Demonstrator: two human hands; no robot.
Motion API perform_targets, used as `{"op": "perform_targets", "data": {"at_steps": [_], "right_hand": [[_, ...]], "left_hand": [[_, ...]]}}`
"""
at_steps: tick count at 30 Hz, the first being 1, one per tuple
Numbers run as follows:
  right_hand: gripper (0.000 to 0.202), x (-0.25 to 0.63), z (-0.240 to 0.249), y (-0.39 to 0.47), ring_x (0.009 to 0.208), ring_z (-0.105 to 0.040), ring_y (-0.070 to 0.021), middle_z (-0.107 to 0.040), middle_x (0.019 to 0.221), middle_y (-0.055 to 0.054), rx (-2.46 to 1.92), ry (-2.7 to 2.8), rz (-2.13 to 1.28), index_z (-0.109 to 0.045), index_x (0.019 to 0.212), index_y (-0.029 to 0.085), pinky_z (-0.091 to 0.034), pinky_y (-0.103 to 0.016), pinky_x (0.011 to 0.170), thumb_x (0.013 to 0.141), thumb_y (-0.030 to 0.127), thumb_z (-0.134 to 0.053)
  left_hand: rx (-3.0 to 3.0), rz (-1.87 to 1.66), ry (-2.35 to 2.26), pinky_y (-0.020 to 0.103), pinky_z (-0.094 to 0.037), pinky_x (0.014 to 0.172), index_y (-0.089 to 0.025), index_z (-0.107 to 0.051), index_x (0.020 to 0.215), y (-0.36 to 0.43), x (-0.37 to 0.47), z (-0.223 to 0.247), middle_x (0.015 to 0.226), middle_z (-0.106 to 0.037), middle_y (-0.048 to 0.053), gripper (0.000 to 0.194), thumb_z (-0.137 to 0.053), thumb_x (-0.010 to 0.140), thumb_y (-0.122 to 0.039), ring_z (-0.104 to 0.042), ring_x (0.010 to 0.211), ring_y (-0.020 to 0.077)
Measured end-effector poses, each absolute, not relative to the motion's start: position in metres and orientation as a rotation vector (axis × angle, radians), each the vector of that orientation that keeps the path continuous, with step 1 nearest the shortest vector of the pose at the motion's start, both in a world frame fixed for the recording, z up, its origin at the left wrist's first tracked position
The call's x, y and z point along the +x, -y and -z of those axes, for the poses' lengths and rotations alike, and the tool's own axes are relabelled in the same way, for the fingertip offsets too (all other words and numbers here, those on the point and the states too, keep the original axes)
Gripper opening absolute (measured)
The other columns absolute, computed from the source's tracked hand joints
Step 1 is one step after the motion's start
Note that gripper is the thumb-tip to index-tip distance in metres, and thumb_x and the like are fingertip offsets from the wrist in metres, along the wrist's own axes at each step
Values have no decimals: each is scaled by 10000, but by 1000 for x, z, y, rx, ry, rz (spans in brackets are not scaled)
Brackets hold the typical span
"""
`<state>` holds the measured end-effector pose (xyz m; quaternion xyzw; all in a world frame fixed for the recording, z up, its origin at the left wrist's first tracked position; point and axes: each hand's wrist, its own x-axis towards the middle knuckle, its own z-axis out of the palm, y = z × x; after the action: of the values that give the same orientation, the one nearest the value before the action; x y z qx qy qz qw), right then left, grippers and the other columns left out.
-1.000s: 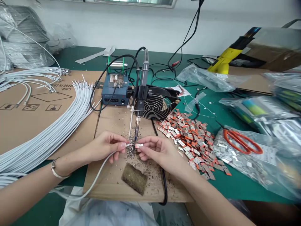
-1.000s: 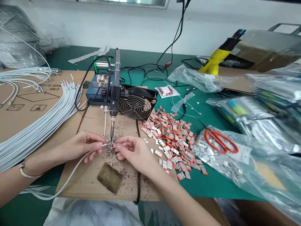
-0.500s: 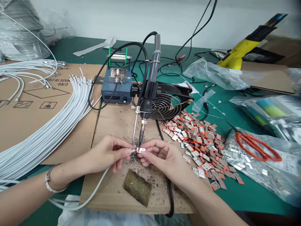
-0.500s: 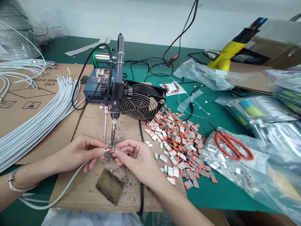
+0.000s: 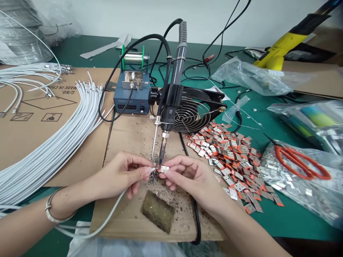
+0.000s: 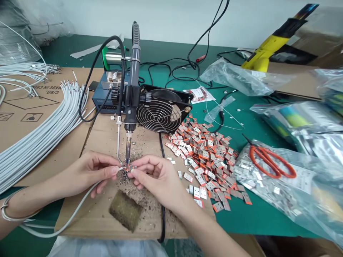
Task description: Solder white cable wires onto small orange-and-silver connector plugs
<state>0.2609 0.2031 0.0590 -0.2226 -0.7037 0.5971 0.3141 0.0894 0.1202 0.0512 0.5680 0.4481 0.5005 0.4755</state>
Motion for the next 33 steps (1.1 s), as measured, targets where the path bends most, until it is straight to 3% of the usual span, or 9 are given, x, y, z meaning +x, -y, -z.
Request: {"op": "perform_targets", "data": {"at_steps": [8, 15, 24, 33], "right_hand": [[296, 259, -63, -201, 436, -530, -74, -688, 643, -62, -640, 1854, -1521, -662, 726, 152, -443, -174, 388, 577, 371, -795], [268, 261, -61, -202, 426, -503, -67, -687, 647, -52, -637, 1901, -1473, -666, 753, 157, -404, -167, 377, 607, 352, -778], [183, 262, -62, -201, 465, -541, -79, -701, 656, -42, -553, 1917, -1470, -669, 751, 171, -410, -176, 410, 655, 303, -752], [173, 262, -62, -202, 501, -568, -95, -695, 658, -48, -581, 1928, -1451, -671, 757, 166, -399, -174, 408, 663, 291, -744]], "left_hand": [[1381, -1246, -1119, 108, -388, 317, -113, -601, 674, -121, 91, -52, 405, -488, -47, 159, -598, 762, -245, -440, 318, 44], [1380, -1262, -1098, 122, -390, 319, -108, -633, 742, -121, 89, -48, 410, -497, -45, 146, -581, 774, -240, -442, 322, 55], [1336, -1274, -1079, 139, -395, 315, -93, -653, 790, -122, 90, -52, 529, -540, -32, 140, -605, 749, -218, -457, 334, 49], [1385, -1232, -1082, 134, -388, 324, -93, -624, 767, -122, 88, -49, 466, -503, -45, 149, -576, 781, -233, -440, 333, 49]]}}
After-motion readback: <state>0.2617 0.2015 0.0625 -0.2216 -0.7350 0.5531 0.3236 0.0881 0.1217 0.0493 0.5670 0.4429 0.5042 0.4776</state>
